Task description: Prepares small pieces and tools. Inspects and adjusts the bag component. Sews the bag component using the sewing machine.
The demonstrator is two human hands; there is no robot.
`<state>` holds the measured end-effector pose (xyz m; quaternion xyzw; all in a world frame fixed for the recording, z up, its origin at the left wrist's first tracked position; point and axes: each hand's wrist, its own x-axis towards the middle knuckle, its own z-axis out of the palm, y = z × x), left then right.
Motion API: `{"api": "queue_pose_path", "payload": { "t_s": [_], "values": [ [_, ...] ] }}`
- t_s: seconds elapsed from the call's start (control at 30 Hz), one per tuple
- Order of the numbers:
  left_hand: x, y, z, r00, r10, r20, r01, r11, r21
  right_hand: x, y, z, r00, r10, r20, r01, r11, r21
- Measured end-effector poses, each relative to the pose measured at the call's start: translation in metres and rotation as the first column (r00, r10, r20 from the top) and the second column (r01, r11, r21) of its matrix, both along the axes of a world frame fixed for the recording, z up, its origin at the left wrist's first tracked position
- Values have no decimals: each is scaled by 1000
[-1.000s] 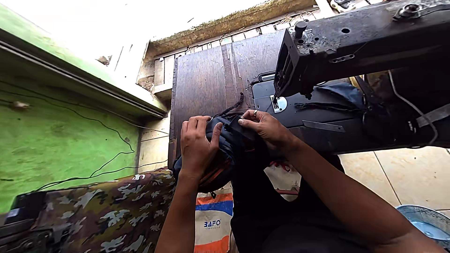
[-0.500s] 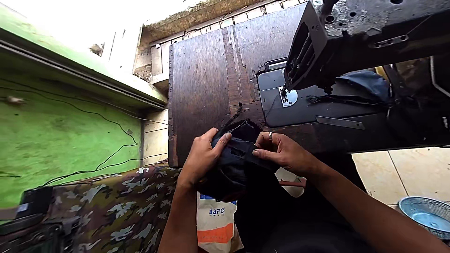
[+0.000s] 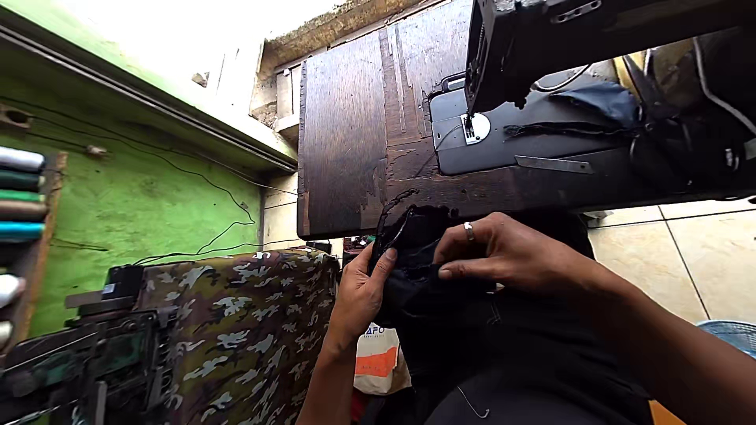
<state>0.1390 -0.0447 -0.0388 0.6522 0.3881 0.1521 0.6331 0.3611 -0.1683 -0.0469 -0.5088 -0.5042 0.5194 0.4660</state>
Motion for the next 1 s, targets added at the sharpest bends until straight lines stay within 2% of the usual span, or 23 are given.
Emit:
{"api": "queue_pose_path", "payload": {
  "t_s": [0.1,0.3,0.43,0.6,0.77,0.87,1.0],
  "values": [
    [4,0,-4,1000,-16,-1,16,999,37,-8,11,3,993,17,113,-7,996,-88],
    [9,3,-12,998,-61,-34,65,990,129,-15,22,11,979,-42,198,62,994,-95],
    [10,7,-18,996,-91,-15,93,983,158,-12,30,8,950,-58,305,110,981,-157],
    [14,10,-15,989,-148,-2,148,986,77,-10,36,9,945,-38,325,111,971,-211],
    [15,19,-9,976,-204,75,209,975,-71,-8,42,7,917,-18,399,88,984,-157],
    [15,26,-12,974,-212,83,220,971,-97,-2,43,3,915,-5,402,38,997,-74],
    [16,30,-10,980,-191,55,197,970,-142,14,50,11,906,149,397,-108,986,-123]
  ]
}}
